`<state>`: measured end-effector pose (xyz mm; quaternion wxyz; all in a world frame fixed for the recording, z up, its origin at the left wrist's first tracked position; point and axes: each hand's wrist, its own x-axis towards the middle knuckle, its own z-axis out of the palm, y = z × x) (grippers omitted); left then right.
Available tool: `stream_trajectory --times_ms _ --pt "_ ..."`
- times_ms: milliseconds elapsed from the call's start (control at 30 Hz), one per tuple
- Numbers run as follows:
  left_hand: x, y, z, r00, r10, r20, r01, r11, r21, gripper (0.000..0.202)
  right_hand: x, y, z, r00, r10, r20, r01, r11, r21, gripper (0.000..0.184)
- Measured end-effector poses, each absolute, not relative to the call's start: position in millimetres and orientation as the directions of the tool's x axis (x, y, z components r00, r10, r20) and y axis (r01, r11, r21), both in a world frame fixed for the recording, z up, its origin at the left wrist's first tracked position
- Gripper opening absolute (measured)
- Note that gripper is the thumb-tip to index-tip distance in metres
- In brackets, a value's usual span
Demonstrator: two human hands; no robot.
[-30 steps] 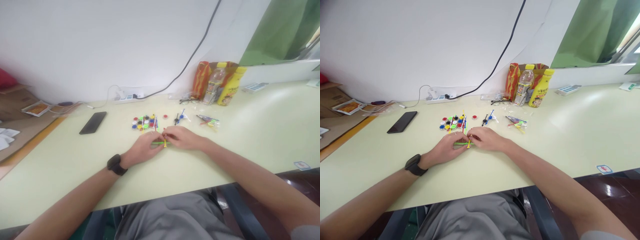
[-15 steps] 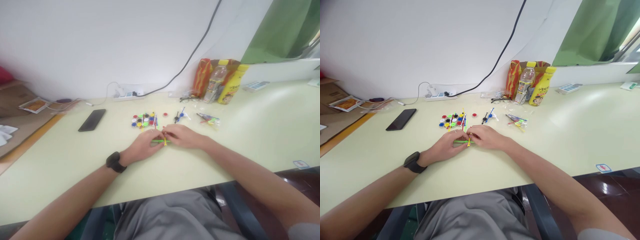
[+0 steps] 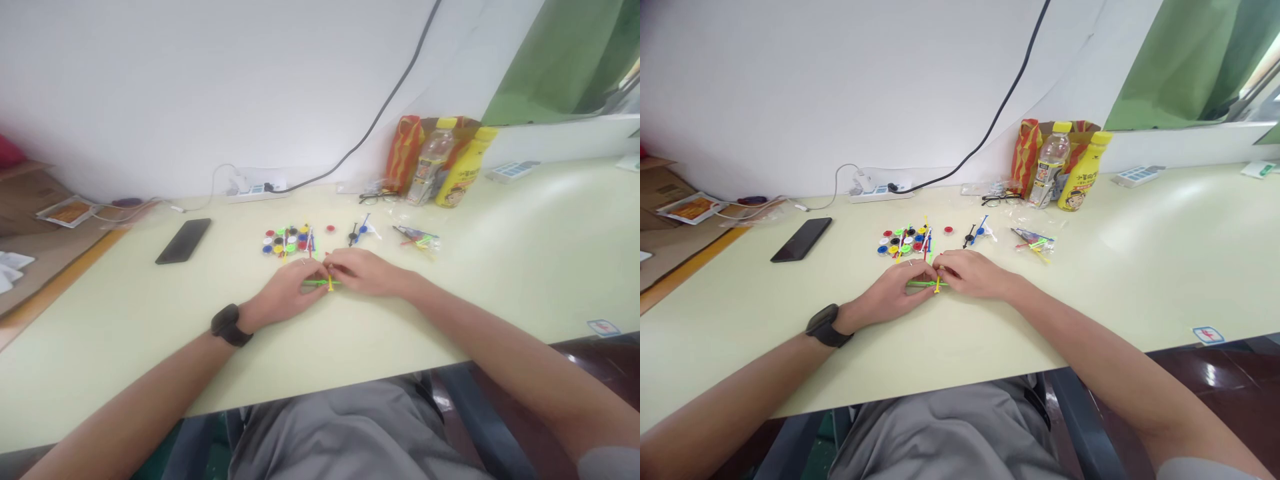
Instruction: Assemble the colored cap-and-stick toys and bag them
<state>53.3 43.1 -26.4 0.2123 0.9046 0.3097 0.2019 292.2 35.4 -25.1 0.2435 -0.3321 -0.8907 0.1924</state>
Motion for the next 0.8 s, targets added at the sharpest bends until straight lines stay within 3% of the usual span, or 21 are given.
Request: stream_trajectory --times_ms 367,800 --pt "53.9 42.4 -24.9 0.728 0.647 0.226 0.479 -0.716 0.507 0.01 294.4 36.2 -25.5 -0.661 0.694 0.286 0.477 0.682 -0.555 0.013" --pt "54.7 42.6 -24.1 0.748 0.632 0.201 0.467 -0.718 0.517 0.01 296.8 39.3 -29.5 -0.683 0.677 0.275 0.5 0.707 -0.5 0.015"
